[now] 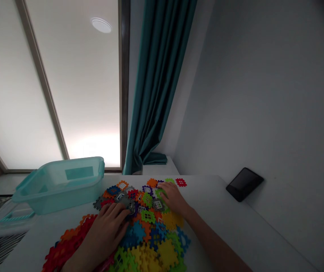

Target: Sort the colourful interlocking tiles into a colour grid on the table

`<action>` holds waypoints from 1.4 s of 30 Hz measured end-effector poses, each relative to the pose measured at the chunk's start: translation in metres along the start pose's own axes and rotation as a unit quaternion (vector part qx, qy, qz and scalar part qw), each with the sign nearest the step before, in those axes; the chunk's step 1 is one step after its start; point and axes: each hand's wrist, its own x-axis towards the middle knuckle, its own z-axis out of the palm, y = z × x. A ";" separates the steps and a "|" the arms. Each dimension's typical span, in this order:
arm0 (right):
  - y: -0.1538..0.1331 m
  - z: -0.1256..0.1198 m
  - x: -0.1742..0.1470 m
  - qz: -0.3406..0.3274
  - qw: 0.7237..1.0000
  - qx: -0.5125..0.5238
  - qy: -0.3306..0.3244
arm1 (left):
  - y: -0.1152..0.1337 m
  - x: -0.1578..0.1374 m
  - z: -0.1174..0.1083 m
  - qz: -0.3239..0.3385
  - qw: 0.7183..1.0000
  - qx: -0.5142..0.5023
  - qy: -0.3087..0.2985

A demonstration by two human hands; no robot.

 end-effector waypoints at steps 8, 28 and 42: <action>0.009 0.001 0.036 0.031 0.998 -0.027 -0.054 | -0.004 -0.002 0.008 0.017 1.000 0.002 0.017; -0.023 -0.016 0.028 0.024 0.996 0.056 -0.059 | -0.005 -0.005 0.017 0.030 0.998 -0.013 0.055; -0.113 -0.033 -0.047 -0.030 0.958 0.282 -0.031 | 0.008 0.000 0.000 0.081 0.983 -0.021 0.164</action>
